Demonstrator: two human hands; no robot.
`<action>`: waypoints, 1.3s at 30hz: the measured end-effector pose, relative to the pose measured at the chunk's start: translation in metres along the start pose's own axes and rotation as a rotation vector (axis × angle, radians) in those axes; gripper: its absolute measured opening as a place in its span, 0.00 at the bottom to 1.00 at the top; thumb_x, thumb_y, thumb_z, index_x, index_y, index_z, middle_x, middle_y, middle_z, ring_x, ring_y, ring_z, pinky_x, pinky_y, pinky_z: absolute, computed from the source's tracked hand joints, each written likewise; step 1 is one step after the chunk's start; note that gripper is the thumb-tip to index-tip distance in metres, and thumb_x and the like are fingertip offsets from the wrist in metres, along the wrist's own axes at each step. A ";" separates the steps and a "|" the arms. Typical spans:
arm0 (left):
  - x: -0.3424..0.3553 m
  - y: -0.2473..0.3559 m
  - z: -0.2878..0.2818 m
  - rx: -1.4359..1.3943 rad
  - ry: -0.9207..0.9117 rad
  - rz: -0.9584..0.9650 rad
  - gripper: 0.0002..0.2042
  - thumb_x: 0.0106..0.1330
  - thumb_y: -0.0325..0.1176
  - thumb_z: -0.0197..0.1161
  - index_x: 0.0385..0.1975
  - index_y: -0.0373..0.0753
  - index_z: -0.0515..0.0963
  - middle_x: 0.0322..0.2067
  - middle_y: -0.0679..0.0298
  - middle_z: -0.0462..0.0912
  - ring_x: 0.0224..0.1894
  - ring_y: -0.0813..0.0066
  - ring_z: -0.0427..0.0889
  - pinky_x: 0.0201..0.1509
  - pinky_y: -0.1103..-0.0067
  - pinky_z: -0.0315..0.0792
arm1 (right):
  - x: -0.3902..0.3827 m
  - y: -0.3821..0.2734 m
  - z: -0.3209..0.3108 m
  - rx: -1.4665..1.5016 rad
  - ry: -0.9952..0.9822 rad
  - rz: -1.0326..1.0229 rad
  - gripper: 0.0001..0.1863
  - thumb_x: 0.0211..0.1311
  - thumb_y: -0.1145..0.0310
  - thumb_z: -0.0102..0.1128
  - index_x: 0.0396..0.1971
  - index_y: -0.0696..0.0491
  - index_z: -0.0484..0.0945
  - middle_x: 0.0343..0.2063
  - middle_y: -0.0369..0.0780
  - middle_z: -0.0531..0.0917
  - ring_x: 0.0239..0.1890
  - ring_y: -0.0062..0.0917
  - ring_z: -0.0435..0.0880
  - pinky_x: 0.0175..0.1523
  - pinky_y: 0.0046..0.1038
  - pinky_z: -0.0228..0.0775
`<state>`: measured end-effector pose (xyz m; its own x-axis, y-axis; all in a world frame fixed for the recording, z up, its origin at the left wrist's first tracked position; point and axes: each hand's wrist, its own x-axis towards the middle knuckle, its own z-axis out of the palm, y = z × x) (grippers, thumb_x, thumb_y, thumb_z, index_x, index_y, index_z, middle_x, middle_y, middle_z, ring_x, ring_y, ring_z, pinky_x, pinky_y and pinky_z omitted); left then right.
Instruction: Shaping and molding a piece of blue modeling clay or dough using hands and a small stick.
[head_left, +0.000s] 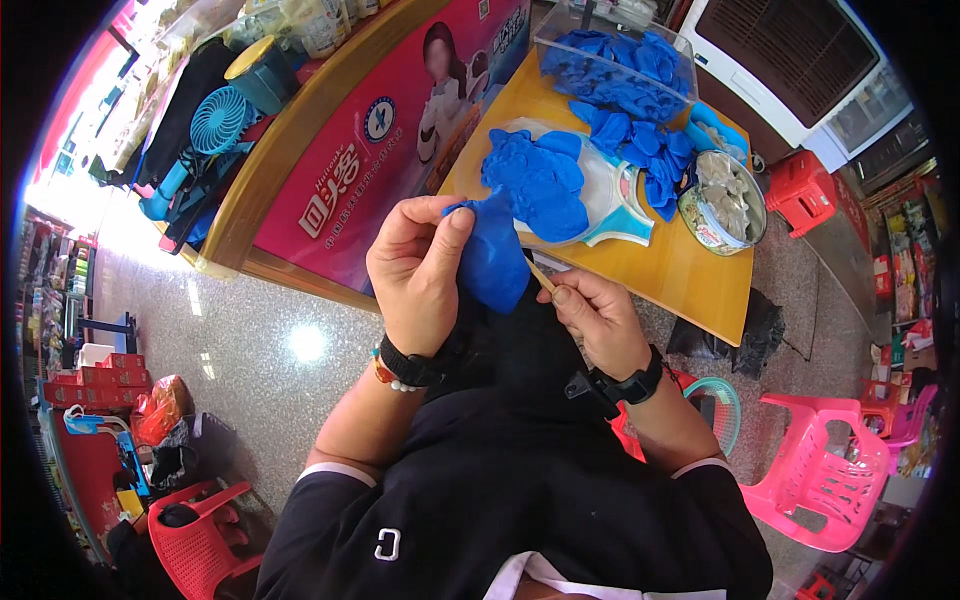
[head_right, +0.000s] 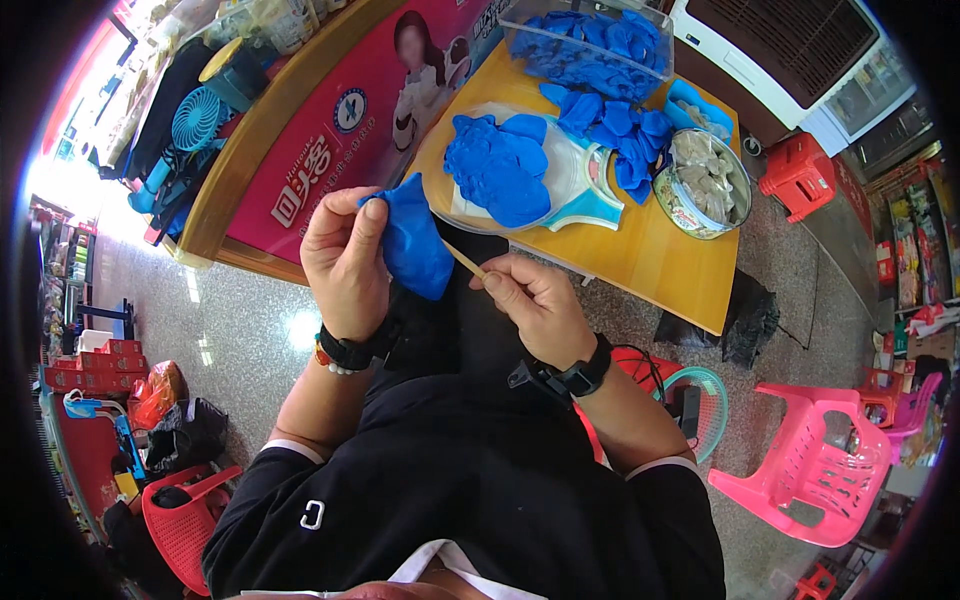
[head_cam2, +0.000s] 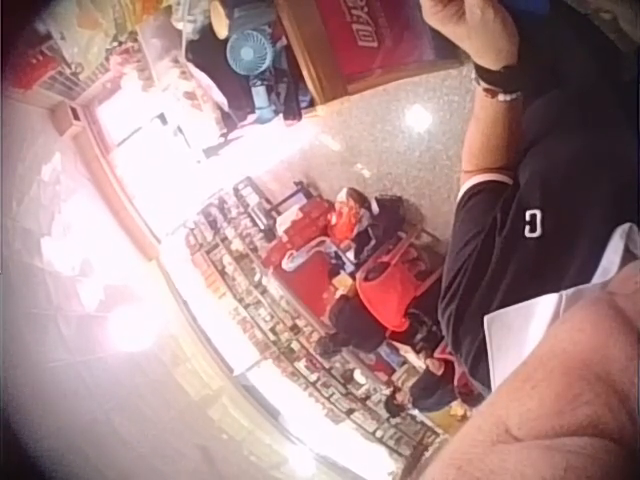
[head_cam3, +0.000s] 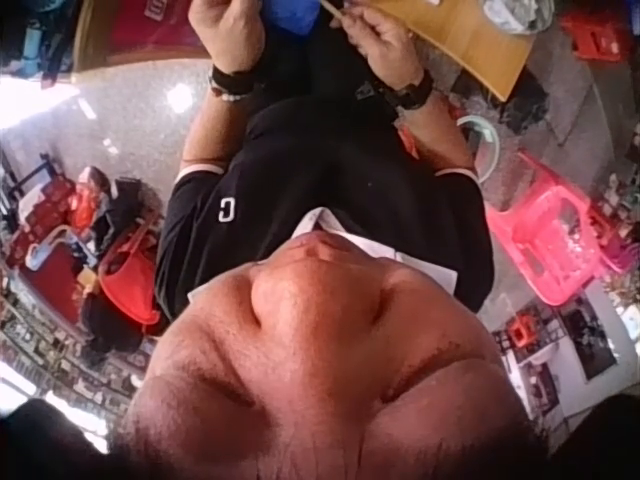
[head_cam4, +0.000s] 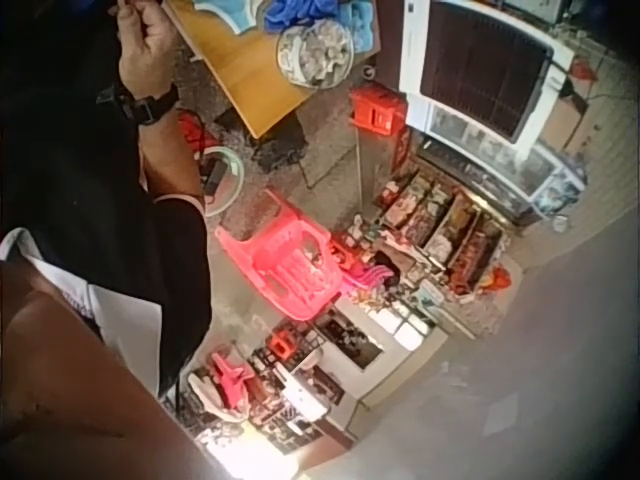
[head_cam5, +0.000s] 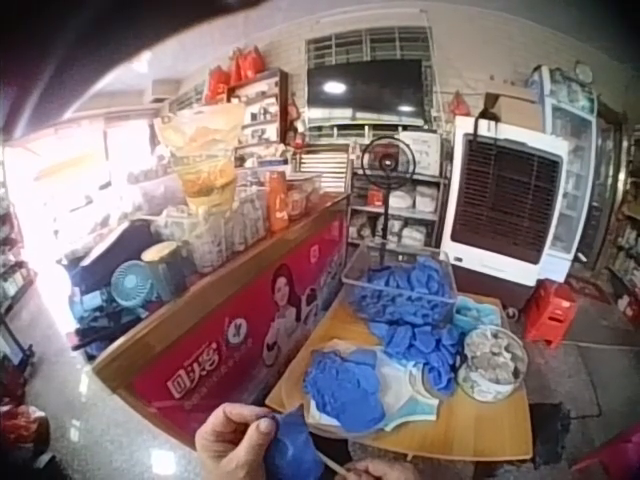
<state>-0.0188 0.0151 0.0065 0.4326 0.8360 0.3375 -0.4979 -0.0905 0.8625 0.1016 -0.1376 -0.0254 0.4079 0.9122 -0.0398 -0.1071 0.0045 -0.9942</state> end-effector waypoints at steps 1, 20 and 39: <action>0.000 0.000 0.000 -0.015 0.000 0.001 0.05 0.64 0.26 0.61 0.37 0.34 0.76 0.30 0.71 0.79 0.31 0.89 0.73 0.37 0.91 0.67 | 0.000 0.002 -0.001 0.000 -0.001 0.000 0.10 0.68 0.69 0.51 0.36 0.58 0.78 0.18 0.28 0.69 0.20 0.08 0.62 0.25 0.13 0.52; -0.002 0.002 -0.003 -0.028 -0.128 -0.126 0.04 0.63 0.27 0.63 0.32 0.34 0.77 0.28 0.71 0.80 0.31 0.90 0.74 0.36 0.90 0.69 | 0.000 0.001 0.003 0.052 0.089 -0.088 0.09 0.67 0.68 0.53 0.36 0.59 0.78 0.20 0.30 0.72 0.22 0.10 0.67 0.26 0.14 0.57; 0.000 0.004 0.001 0.042 -0.105 -0.060 0.08 0.66 0.29 0.59 0.38 0.31 0.80 0.28 0.71 0.76 0.31 0.87 0.70 0.36 0.88 0.63 | -0.001 0.007 0.005 -0.078 0.102 -0.160 0.08 0.66 0.70 0.54 0.36 0.60 0.77 0.21 0.31 0.74 0.22 0.12 0.68 0.27 0.16 0.59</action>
<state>-0.0203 0.0140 0.0104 0.5381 0.7797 0.3202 -0.4377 -0.0661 0.8967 0.0961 -0.1370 -0.0320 0.5043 0.8560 0.1138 0.0352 0.1112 -0.9932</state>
